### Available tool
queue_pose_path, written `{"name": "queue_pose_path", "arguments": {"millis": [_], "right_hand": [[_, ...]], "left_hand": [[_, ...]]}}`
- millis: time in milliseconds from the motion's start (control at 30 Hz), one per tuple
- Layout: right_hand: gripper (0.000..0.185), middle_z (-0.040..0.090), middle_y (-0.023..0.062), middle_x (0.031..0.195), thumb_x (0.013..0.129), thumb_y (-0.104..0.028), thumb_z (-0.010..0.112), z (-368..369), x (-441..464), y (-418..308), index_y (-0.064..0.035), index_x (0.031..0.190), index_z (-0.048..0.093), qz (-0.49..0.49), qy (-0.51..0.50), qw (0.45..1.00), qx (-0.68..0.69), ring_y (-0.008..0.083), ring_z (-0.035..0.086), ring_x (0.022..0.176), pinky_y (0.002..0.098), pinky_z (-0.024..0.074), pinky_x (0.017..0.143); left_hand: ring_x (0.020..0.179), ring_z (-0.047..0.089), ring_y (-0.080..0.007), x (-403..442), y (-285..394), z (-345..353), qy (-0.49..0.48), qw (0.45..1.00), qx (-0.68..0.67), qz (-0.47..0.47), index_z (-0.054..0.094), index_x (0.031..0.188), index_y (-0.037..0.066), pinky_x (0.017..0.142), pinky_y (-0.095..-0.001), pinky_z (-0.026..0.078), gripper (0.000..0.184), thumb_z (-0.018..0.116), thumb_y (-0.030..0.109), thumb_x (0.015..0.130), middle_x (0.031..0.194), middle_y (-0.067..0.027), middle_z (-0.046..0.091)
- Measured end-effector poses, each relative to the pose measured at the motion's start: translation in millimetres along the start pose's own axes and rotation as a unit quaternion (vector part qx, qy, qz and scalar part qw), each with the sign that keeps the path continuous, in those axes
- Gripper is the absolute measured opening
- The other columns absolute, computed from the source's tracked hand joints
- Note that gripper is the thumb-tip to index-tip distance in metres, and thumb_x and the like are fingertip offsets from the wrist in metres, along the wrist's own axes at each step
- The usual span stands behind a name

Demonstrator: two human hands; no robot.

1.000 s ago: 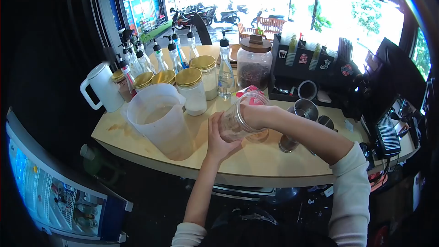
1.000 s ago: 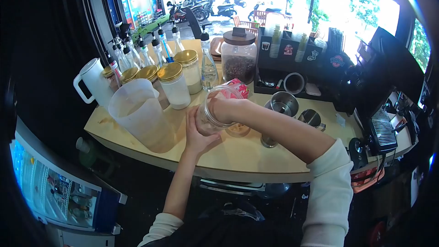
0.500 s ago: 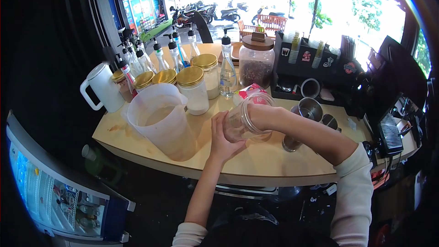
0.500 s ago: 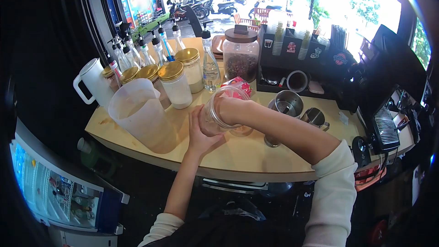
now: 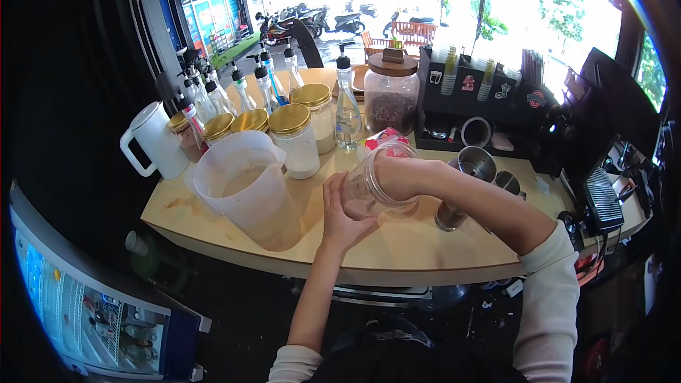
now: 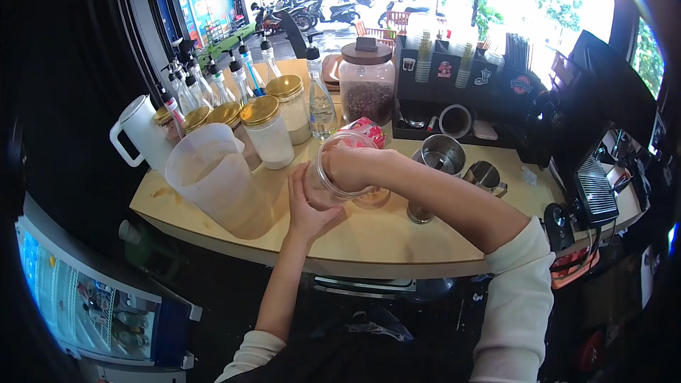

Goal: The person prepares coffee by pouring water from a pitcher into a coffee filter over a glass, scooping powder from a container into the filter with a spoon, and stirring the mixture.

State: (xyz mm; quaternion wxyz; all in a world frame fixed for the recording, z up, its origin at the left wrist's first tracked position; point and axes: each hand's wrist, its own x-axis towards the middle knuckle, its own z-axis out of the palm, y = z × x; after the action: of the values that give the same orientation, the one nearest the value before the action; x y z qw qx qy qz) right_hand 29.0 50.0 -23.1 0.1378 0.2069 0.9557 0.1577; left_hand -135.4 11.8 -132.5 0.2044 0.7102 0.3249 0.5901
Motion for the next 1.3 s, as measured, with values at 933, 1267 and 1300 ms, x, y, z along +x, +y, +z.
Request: {"name": "queue_pose_path", "arguments": {"millis": [933,1267,1300], "right_hand": [[0.018,0.065,0.0109,0.073,0.077,-0.015,0.067,-111.8,-78.0,-10.3,-0.0009,0.089,0.069,0.170,0.143,0.894,0.389,0.0192,0.061,0.068,0.0319,0.0493,0.066],[0.020,0.065,0.0089,0.076,0.080,-0.017,0.070,-96.6,-113.0,-3.8,-0.0011,0.092,0.069,0.193,0.246,0.873,0.374,0.0164,0.061,0.071,0.0293,0.0483,0.068],[0.020,0.066,0.0089,0.079,0.081,-0.016,0.069,-92.5,-117.7,-1.2,-0.0014,0.093,0.069,0.185,0.273,0.863,0.383,0.0167,0.061,0.072,0.0294,0.0481,0.067]], "left_hand": [[0.122,0.040,-0.0348,-5.8,-10.4,1.5,0.021,0.999,0.026,-0.002,0.035,0.134,0.007,0.104,-0.0438,0.036,0.098,0.086,0.014,0.051,0.128,-0.0162,0.039],[0.119,0.042,-0.0313,-3.9,-7.7,4.2,0.041,0.999,0.016,-0.028,0.037,0.130,0.004,0.102,-0.0406,0.037,0.096,0.087,0.016,0.049,0.125,-0.0151,0.041],[0.119,0.042,-0.0313,-4.8,-8.6,5.3,0.041,0.999,0.018,-0.026,0.037,0.130,0.004,0.102,-0.0406,0.037,0.096,0.087,0.016,0.049,0.125,-0.0151,0.041]]}}
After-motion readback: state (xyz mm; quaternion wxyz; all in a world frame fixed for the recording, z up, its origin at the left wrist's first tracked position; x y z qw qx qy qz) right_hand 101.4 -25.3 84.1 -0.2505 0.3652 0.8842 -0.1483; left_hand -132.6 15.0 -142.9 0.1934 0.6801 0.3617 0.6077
